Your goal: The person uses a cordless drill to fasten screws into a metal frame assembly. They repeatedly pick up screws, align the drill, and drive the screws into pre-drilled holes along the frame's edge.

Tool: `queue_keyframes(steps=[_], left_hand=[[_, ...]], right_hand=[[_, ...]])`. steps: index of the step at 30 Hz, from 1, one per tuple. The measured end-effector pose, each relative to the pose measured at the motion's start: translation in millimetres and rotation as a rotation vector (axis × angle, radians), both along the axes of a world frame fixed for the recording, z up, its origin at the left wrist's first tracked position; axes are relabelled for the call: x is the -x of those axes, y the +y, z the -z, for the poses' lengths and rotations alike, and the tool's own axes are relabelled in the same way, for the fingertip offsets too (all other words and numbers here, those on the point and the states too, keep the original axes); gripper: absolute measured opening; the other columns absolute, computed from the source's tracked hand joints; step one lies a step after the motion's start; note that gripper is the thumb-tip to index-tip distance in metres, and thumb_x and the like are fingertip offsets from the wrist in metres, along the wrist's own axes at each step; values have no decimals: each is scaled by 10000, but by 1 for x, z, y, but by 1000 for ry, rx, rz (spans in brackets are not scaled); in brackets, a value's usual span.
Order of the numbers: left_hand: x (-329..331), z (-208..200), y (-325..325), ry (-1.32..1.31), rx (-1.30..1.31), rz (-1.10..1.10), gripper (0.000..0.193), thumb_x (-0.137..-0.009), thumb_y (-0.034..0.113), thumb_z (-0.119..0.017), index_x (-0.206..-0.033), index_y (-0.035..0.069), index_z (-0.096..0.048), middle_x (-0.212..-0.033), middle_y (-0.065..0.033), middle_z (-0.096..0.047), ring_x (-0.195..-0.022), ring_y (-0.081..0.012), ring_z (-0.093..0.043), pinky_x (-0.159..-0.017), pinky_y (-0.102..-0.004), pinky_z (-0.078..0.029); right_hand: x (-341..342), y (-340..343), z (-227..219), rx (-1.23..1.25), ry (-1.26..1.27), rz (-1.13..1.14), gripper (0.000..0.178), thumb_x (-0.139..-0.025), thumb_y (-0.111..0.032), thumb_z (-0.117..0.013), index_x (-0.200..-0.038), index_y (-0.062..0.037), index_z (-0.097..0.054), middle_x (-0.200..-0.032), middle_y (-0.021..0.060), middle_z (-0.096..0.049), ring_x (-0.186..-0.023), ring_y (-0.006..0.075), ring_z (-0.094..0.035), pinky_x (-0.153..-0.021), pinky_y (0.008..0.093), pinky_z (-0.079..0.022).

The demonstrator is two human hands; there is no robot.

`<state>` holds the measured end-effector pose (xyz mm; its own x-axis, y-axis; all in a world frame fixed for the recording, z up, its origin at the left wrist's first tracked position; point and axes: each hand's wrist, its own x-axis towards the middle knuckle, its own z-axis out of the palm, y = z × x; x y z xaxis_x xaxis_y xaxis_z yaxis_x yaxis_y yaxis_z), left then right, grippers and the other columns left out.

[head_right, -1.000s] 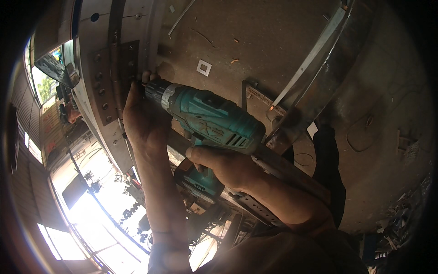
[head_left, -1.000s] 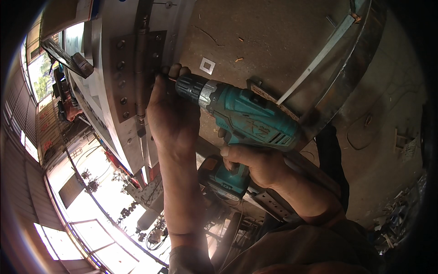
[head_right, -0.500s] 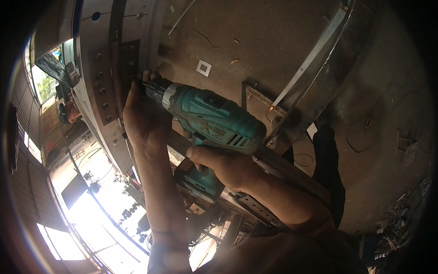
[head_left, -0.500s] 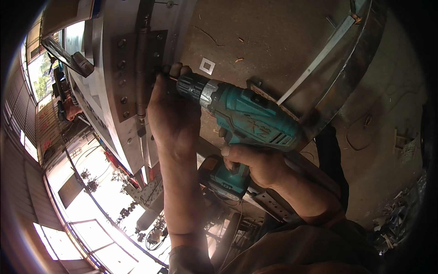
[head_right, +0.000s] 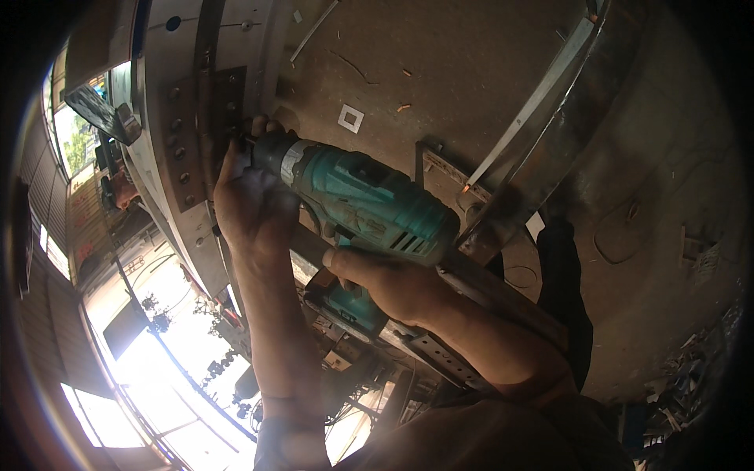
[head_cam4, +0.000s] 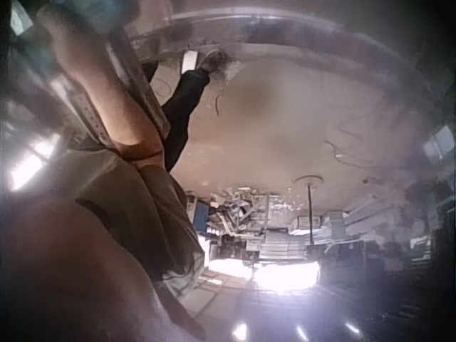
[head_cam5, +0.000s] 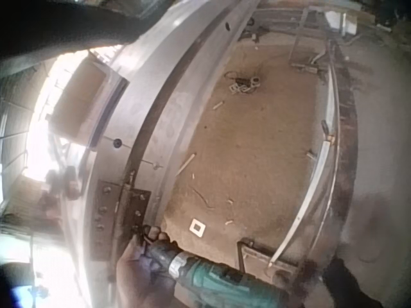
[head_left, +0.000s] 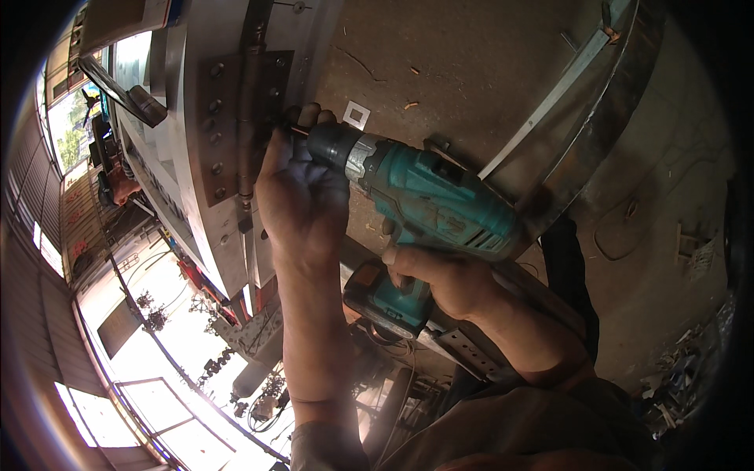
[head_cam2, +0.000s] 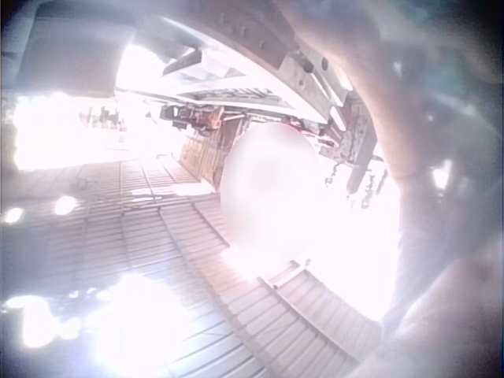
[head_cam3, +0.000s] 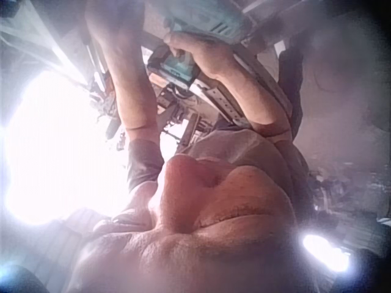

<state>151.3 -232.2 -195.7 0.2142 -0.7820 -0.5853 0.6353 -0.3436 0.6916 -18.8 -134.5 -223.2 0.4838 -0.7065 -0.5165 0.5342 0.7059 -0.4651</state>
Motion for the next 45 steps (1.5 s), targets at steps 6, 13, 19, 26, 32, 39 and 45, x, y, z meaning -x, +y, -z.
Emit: queue_keyframes(steps=[6, 13, 19, 26, 32, 39, 45], left_hand=[[3, -6, 4, -185, 42, 158, 294, -1090, 200, -436, -1260, -10, -552, -1181, -152, -655, -1103, -259, -619, -1012, -393, -492], [9, -53, 42, -1274, -145, 245, 258, -1049, 136, -524, -1257, -13, -563, -1141, -127, -661, -1072, -238, -633, -944, -347, -510], [-52, -93, 19, -2143, 221, 346, 448, -1040, 302, -574, -1386, 21, -533, -1320, -187, -582, -1228, -324, -574, -1035, -448, -464], [-90, -79, 3, -2312, 267, 731, 767, -926, 454, -678, -1523, 50, -417, -1496, -229, -466, -1410, -415, -414, -1164, -522, -331], [-87, -79, 2, -2285, 272, 697, 779, -907, 470, -683, -1514, 48, -435, -1460, -244, -492, -1395, -424, -424, -1147, -519, -343], [-84, -79, 3, -2258, 306, 678, 767, -904, 467, -687, -1499, 44, -453, -1437, -247, -507, -1386, -425, -428, -1141, -525, -347], [-86, -78, 1, -2246, 316, 695, 786, -903, 489, -694, -1505, 47, -449, -1440, -246, -510, -1399, -424, -418, -1148, -522, -339]], right_hand=[[0, 0, -1, -84, -68, 48, 147, -856, -60, -731, -982, -22, -665, -734, 40, -655, -682, 137, -625, -675, 285, -501], [2, -2, -3, -35, -62, 38, 112, -909, -153, -729, -946, -57, -687, -774, 11, -669, -685, 99, -611, -639, 289, -505], [9, -6, -11, -7, 16, -27, 122, -906, -151, -730, -955, -47, -688, -802, 28, -686, -720, 118, -644, -659, 304, -533], [27, -20, -24, 97, 217, -209, 156, -911, -148, -723, -1006, -28, -694, -913, 61, -721, -788, 156, -690, -714, 322, -570], [26, -22, -26, 60, 187, -146, 186, -906, -184, -733, -994, -22, -705, -919, 66, -732, -815, 155, -699, -724, 330, -569], [29, -22, -29, 172, 308, -193, 152, -916, -171, -720, -978, -33, -711, -873, 52, -714, -771, 137, -667, -696, 309, -535], [25, -23, -29, 178, 263, -63, 75, -928, -105, -712, -875, -56, -697, -709, -9, -647, -626, 74, -590, -595, 261, -488]])
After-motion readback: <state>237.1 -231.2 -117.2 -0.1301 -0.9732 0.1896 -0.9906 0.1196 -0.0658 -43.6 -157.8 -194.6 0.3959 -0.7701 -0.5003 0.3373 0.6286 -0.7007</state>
